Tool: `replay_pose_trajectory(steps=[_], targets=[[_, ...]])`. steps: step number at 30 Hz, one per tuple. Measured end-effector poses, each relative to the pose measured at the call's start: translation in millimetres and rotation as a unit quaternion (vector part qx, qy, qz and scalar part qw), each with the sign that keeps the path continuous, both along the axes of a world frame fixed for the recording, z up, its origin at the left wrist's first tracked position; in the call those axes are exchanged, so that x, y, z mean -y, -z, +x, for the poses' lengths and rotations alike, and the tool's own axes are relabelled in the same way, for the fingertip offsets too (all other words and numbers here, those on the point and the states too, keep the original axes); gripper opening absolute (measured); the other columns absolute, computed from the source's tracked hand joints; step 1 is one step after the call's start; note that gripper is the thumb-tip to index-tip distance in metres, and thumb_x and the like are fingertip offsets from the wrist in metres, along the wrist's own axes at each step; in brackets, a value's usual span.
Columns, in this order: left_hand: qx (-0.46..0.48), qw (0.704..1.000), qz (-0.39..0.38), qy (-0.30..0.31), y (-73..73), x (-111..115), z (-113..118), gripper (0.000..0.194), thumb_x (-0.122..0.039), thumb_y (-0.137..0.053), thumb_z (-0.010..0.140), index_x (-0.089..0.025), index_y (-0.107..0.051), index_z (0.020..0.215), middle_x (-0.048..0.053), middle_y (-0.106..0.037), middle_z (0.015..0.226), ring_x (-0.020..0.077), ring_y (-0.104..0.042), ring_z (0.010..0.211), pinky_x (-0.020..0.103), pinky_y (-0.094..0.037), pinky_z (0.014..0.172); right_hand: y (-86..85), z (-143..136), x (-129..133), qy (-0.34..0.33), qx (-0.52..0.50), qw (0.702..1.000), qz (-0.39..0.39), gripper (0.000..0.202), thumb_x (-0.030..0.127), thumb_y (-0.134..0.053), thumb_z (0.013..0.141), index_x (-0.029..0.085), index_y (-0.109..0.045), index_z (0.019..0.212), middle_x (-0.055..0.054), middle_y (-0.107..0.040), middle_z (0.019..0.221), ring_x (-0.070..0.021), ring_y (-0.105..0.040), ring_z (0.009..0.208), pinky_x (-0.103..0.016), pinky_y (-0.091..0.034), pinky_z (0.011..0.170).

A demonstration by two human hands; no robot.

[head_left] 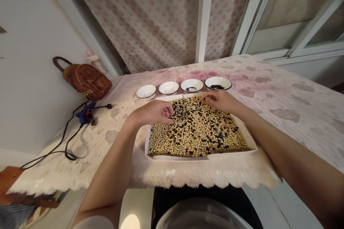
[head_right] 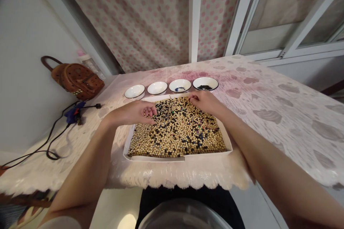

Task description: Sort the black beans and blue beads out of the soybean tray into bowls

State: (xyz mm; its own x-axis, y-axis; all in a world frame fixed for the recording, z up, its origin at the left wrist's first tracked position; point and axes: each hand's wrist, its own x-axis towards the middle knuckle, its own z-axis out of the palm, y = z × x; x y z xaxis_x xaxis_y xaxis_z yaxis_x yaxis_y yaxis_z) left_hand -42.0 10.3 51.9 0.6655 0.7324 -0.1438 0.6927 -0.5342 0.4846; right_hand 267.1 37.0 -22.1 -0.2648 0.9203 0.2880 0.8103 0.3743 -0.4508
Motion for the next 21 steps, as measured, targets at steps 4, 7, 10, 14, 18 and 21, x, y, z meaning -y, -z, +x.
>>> replay_pose_trajectory(steps=[4,7,10,14,18,21], targets=[[-0.035,0.999,0.025,0.028,8.4,6,8,0.034,-0.036,-0.076,0.069,-0.019,-0.066,0.096,0.003,-0.065,0.088,0.0178,-0.06,0.079,0.026,-0.042,0.065,1.1,1,-1,0.0,-0.001,1.0,-0.007,0.025,0.022,-0.051,0.084,0.016,-0.073,0.094,-0.005,-0.069,0.077,-0.0165,-0.057,0.064,-0.028,-0.038,0.063],[-0.035,0.996,0.073,0.027,18.5,4,16,0.03,-0.033,-0.073,0.072,-0.019,-0.065,0.097,0.003,-0.065,0.088,0.0179,-0.058,0.078,0.027,-0.04,0.064,1.1,1,-2,-0.001,0.004,1.0,-0.008,0.024,0.022,-0.052,0.084,0.016,-0.072,0.094,-0.005,-0.069,0.075,-0.0158,-0.056,0.063,-0.028,-0.038,0.062],[-0.008,0.993,0.117,-0.005,26.5,-3,21,0.024,-0.027,-0.067,0.078,-0.018,-0.065,0.1,0.004,-0.065,0.087,0.0174,-0.058,0.076,0.028,-0.039,0.065,1.0,2,-2,-0.003,0.01,1.0,-0.001,0.024,0.022,-0.051,0.085,0.017,-0.072,0.094,-0.005,-0.068,0.074,-0.0156,-0.055,0.062,-0.028,-0.037,0.062],[0.036,0.996,0.081,-0.017,27.2,-8,20,0.019,-0.026,-0.064,0.081,-0.018,-0.066,0.099,0.004,-0.066,0.085,0.0163,-0.058,0.074,0.027,-0.041,0.065,1.6,3,-2,-0.005,0.013,1.0,0.002,0.023,0.024,-0.051,0.085,0.018,-0.073,0.093,-0.004,-0.068,0.073,-0.0159,-0.056,0.064,-0.028,-0.037,0.062],[0.077,0.996,0.021,0.044,17.7,2,22,0.02,-0.031,-0.066,0.082,-0.019,-0.066,0.098,0.002,-0.065,0.085,0.0152,-0.058,0.077,0.026,-0.043,0.067,3.4,4,-3,-0.018,0.009,1.0,0.006,0.022,0.024,-0.052,0.084,0.017,-0.072,0.092,-0.004,-0.069,0.074,-0.0157,-0.057,0.064,-0.028,-0.037,0.061],[0.059,0.994,0.014,0.096,11.7,11,25,0.025,-0.032,-0.071,0.078,-0.019,-0.066,0.098,0.002,-0.065,0.091,0.016,-0.058,0.082,0.026,-0.043,0.069,4.2,5,-3,-0.02,-0.002,1.0,0.0,0.022,0.023,-0.052,0.084,0.017,-0.072,0.092,-0.005,-0.07,0.078,-0.0155,-0.057,0.065,-0.028,-0.038,0.062]])
